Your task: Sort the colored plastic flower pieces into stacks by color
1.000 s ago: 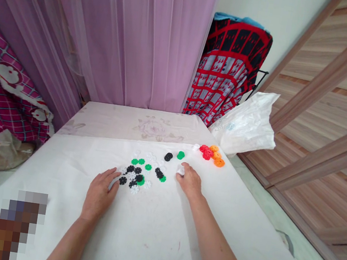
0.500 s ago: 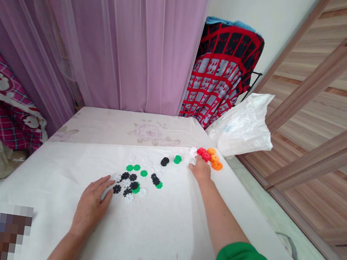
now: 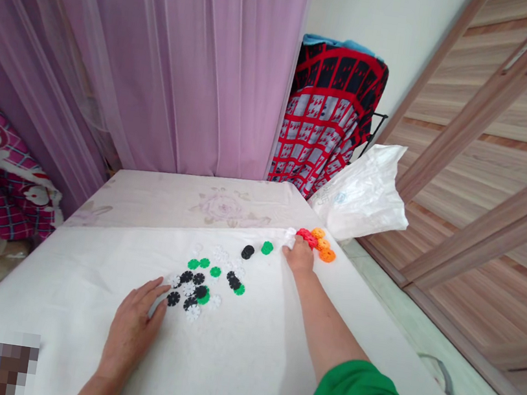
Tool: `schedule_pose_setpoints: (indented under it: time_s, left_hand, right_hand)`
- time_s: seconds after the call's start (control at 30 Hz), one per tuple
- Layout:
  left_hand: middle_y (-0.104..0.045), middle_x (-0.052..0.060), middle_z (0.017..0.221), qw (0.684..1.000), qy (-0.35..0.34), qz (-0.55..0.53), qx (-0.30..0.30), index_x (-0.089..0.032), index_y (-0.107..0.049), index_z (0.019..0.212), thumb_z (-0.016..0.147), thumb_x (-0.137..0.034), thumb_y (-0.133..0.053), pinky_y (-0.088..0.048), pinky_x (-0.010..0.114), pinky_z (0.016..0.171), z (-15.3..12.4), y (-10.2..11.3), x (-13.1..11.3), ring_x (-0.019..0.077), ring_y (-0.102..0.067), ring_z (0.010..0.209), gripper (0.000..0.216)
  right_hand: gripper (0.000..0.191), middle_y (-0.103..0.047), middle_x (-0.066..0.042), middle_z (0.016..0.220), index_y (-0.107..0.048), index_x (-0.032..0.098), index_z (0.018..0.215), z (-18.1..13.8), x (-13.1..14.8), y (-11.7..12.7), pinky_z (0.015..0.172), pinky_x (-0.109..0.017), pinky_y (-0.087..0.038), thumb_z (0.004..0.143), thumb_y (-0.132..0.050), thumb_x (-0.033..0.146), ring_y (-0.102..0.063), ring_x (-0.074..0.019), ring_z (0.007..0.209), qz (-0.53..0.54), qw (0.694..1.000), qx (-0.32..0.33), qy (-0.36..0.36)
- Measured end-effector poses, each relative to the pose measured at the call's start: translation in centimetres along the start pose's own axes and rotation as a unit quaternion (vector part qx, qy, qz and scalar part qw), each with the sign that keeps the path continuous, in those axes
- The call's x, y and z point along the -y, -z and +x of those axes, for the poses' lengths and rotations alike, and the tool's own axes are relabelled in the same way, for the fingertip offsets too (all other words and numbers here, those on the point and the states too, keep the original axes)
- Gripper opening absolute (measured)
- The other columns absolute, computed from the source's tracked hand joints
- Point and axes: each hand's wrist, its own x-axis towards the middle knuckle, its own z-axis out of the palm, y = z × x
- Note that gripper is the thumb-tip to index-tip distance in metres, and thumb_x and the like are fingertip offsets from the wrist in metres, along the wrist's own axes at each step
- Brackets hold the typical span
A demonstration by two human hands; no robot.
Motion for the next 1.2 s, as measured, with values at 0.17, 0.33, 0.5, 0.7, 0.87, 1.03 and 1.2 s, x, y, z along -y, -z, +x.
schedule_pose_setpoints:
  time_s: [0.17,0.33,0.5,0.7,0.87,1.03,1.2]
  left_hand:
    - [-0.068,0.007,0.125,1.0,-0.001,-0.002,0.002,-0.025,-0.069,0.11,0.09,-0.042,-0.043,-0.046,0.048,0.104,0.1,0.0,0.0,0.0264,-0.062,0.117,0.037]
    - [-0.067,0.007,0.126,1.0,0.001,-0.003,0.009,-0.025,-0.069,0.11,0.09,-0.042,-0.042,-0.045,0.051,0.105,0.1,0.1,0.0,0.0275,-0.061,0.119,0.038]
    - [-0.067,0.007,0.126,1.0,0.0,-0.002,0.007,-0.025,-0.07,0.11,0.09,-0.042,-0.042,-0.046,0.049,0.104,0.2,0.1,0.0,0.027,-0.061,0.119,0.038]
    - [-0.067,0.008,0.126,1.0,-0.001,-0.009,0.008,-0.023,-0.069,0.11,0.09,-0.042,-0.042,-0.045,0.051,0.105,0.1,0.2,0.0,0.0277,-0.06,0.119,0.039]
    - [-0.067,0.008,0.125,1.0,0.002,-0.009,0.007,-0.024,-0.07,0.109,0.088,-0.042,-0.043,-0.044,0.049,0.105,0.1,0.2,-0.1,0.0268,-0.061,0.117,0.038]
    - [-0.067,0.008,0.126,1.0,0.011,-0.009,0.009,-0.025,-0.07,0.108,0.088,-0.043,-0.043,-0.045,0.049,0.104,0.2,0.3,-0.2,0.0267,-0.061,0.118,0.038]
    - [-0.068,0.008,0.125,1.0,0.003,-0.01,0.011,-0.024,-0.07,0.109,0.089,-0.043,-0.043,-0.046,0.048,0.104,0.2,0.4,-0.2,0.0268,-0.061,0.118,0.039]
  right_hand:
    - [0.05,-0.06,-0.016,0.119,-0.049,0.009,0.132,-2.7,-2.0,-1.1,0.087,-0.03,-0.044,0.087,-0.052,0.03,-0.058,-0.0243,0.107,0.066,0.995,-0.07,-0.024]
    - [0.032,-0.063,-0.01,0.112,-0.067,0.016,0.113,-5.7,-3.1,-1.6,0.092,-0.027,-0.04,0.089,-0.045,0.017,-0.057,-0.0197,0.103,0.046,0.996,-0.066,0.026]
    - [0.033,-0.064,-0.008,0.11,-0.069,0.024,0.114,-5.1,-2.3,-0.9,0.083,-0.026,-0.042,0.094,-0.043,0.022,-0.057,-0.0189,0.1,-0.017,0.997,-0.027,0.07]
    - [0.035,-0.064,-0.006,0.113,-0.067,0.027,0.119,-3.3,-1.9,-0.5,0.08,-0.025,-0.042,0.096,-0.04,0.024,-0.057,-0.018,0.103,-0.045,0.997,0.0,0.066]
    - [0.034,-0.063,-0.007,0.113,-0.067,0.027,0.116,-2.3,-1.9,-0.2,0.08,-0.025,-0.043,0.096,-0.039,0.025,-0.058,-0.0178,0.103,-0.042,0.998,0.01,0.046]
    - [0.035,-0.063,-0.007,0.112,-0.066,0.027,0.116,-1.9,-1.8,-0.1,0.078,-0.026,-0.043,0.097,-0.037,0.026,-0.059,-0.0182,0.101,-0.043,0.998,0.008,0.039]
    - [0.035,-0.063,-0.008,0.113,-0.067,0.026,0.116,-2.1,-1.7,-0.2,0.078,-0.026,-0.043,0.097,-0.038,0.027,-0.058,-0.0187,0.1,-0.043,0.998,0.001,0.037]
